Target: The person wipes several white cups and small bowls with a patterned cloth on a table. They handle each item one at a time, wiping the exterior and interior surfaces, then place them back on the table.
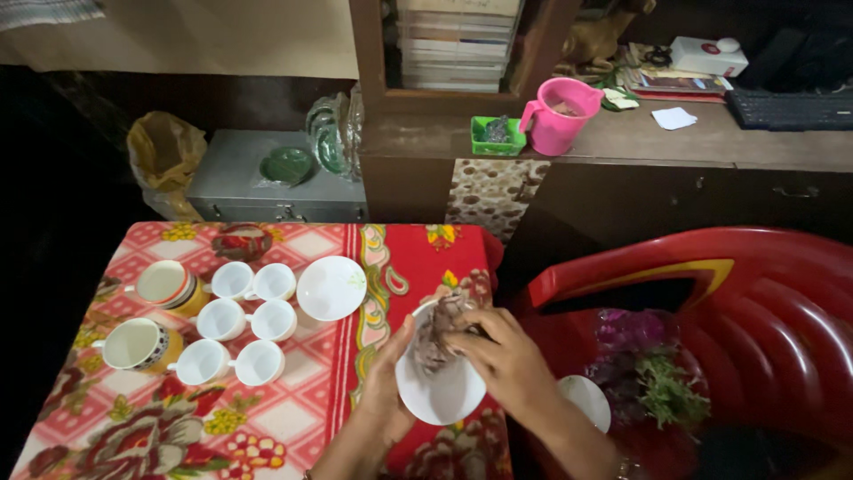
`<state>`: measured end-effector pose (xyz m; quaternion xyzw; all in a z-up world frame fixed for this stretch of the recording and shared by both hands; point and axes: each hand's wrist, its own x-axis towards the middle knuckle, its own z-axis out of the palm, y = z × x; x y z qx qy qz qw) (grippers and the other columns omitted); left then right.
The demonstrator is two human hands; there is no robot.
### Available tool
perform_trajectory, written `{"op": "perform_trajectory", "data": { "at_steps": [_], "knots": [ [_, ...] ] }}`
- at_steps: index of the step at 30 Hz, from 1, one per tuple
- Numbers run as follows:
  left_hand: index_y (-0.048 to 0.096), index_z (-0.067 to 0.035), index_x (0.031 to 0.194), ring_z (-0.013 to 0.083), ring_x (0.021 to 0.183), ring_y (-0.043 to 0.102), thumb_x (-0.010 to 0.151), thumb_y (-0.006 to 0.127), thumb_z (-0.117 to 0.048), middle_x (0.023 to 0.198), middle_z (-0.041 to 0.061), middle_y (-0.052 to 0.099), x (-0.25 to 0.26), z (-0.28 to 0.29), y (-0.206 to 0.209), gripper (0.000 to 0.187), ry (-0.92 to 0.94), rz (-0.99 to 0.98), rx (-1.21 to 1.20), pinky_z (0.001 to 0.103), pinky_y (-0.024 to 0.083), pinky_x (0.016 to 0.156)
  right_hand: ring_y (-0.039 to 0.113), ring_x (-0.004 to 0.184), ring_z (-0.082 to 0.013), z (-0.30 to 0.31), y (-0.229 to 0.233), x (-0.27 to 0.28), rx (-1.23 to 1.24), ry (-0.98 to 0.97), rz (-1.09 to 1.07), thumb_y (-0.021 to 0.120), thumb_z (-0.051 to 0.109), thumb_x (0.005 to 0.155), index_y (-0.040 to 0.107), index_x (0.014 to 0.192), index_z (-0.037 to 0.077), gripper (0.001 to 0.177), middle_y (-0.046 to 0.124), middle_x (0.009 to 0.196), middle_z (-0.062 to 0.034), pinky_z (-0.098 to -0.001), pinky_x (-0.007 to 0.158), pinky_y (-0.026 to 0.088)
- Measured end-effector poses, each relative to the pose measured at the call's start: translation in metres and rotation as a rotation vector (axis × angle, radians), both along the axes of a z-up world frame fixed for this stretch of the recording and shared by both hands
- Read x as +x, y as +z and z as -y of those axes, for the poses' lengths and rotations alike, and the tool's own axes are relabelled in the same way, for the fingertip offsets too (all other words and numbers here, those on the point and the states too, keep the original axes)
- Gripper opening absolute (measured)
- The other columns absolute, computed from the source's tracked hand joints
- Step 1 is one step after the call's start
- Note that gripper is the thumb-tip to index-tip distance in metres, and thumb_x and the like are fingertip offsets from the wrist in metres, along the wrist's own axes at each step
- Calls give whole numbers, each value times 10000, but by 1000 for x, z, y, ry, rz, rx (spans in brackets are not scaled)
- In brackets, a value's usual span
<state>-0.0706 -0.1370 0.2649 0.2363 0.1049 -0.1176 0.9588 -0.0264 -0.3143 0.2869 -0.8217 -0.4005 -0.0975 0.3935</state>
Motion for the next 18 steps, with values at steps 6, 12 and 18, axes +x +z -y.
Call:
{"op": "perform_trajectory", "data": {
  "at_steps": [6,12,18],
  "knots": [
    [506,-122,1490,237,1134,657,961,555,-435,1315,89,667,-2,-7,-3,617,-64,53,-44,409,527,991,627,1118,-305,-1,-12,-30,15,319,-166,725,-41,773,714,1072,19,305,644,1189,-128,-387,939,517],
    [520,-136,1467,214,1109,662,987,544,-439,1271,77,670,-5,7,-32,568,-57,42,-71,392,540,1007,644,1064,-272,15,-16,-2,-55,25,-81,740,-29,762,776,998,89,266,688,1110,-55,-360,885,533],
    [556,-166,1439,252,999,693,936,581,-494,1165,116,704,-5,-4,-32,601,-109,-48,-20,419,565,888,642,1072,-284,-3,-24,-31,-8,235,-314,741,-30,787,706,1057,36,281,613,1163,-109,-376,855,551]
  ]
}}
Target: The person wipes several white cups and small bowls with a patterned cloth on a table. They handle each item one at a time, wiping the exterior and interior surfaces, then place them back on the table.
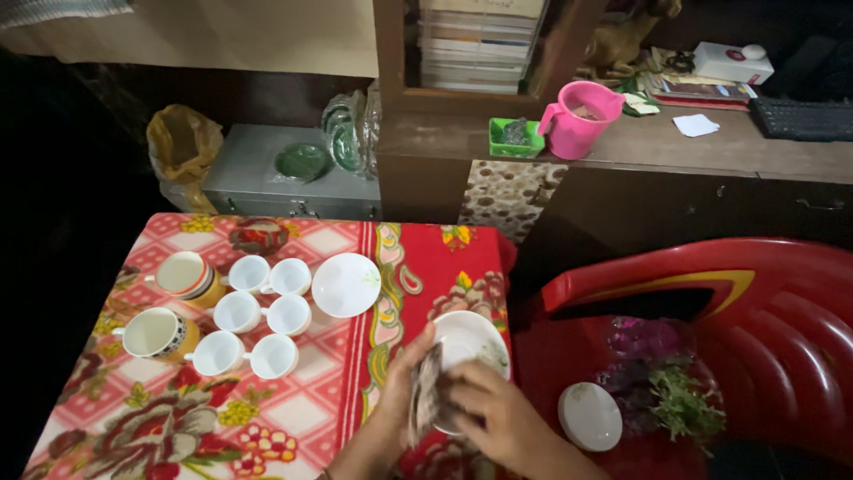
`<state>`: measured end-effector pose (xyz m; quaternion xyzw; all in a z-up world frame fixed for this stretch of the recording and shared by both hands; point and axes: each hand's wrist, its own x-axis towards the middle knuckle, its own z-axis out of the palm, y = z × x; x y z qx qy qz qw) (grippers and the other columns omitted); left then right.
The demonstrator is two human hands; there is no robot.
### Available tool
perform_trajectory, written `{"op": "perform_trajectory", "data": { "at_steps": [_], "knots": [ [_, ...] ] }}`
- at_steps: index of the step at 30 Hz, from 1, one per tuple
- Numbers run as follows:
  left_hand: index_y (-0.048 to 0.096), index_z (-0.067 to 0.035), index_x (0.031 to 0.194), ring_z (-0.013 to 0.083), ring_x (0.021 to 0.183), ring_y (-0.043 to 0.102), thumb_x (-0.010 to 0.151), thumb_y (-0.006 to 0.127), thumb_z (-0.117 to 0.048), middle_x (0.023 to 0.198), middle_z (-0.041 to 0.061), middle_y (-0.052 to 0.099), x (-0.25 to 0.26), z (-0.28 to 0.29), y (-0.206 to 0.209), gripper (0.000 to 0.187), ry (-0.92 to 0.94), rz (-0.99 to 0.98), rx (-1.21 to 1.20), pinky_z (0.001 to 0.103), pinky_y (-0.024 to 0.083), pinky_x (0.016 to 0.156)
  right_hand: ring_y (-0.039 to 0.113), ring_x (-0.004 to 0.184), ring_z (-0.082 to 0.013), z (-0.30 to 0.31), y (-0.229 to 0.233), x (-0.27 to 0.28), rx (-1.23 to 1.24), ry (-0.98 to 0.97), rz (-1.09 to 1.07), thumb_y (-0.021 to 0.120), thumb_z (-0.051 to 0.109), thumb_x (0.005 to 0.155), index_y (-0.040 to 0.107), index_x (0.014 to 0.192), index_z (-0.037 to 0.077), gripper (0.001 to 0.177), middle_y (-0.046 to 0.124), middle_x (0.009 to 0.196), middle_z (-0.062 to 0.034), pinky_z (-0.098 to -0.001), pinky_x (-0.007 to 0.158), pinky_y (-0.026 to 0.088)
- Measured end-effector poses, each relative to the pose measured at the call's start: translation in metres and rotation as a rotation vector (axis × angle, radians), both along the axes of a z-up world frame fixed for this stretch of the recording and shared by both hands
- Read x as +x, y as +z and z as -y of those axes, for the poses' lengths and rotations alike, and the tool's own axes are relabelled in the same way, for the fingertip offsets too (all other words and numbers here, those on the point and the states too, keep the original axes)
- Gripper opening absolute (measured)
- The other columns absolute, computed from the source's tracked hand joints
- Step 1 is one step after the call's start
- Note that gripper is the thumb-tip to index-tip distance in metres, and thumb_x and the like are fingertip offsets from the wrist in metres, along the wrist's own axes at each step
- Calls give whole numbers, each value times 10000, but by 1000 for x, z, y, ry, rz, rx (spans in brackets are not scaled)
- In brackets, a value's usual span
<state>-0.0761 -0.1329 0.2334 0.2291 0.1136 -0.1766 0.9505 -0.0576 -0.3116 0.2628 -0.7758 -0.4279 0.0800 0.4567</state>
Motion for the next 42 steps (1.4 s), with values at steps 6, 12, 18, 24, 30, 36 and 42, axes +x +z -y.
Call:
{"op": "perform_trajectory", "data": {
  "at_steps": [6,12,18,24,30,36,42],
  "knots": [
    [511,-182,1465,224,1097,695,919,573,-452,1223,77,702,-2,1,6,612,35,55,70,401,582,969,655,1045,-279,15,-8,24,-53,-222,220,739,-5,790,775,1017,95,250,671,1105,-87,-372,861,553],
    [502,-166,1495,253,1085,665,931,594,-478,1214,105,686,0,-4,10,651,-16,66,89,399,543,938,659,1074,-279,-5,-18,1,65,-57,50,740,-26,780,718,1032,45,263,648,1148,-120,-364,866,555],
    [490,-137,1484,201,1169,678,928,549,-443,1293,56,685,8,-8,11,638,49,98,56,389,555,1003,661,1060,-263,12,-11,28,-61,-216,176,727,5,796,777,1011,102,241,699,1110,-71,-354,897,544],
    [506,-139,1508,260,1080,654,976,577,-459,1245,142,665,9,-7,3,625,-19,76,46,399,540,932,647,1084,-288,-10,-12,5,63,-84,170,731,20,823,744,1055,49,235,662,1145,-125,-367,912,528],
    [483,-144,1476,197,1165,661,910,581,-444,1336,65,658,10,-8,14,648,45,207,62,384,543,987,661,1029,-254,11,-7,29,-74,-196,107,743,62,867,779,1012,89,152,694,1104,-69,-340,869,550],
    [520,-124,1522,249,1086,627,978,601,-482,1254,134,646,9,-3,12,655,-13,124,80,401,526,916,651,1097,-274,-10,-12,6,87,-114,145,743,16,829,726,1032,45,206,647,1153,-118,-365,915,536],
    [514,-133,1462,233,1150,663,910,596,-475,1287,96,668,11,-12,6,655,17,198,66,412,560,985,651,1075,-276,11,-10,31,-43,-140,174,734,-12,778,770,1024,56,258,690,1104,-92,-361,901,552]
  ]
}}
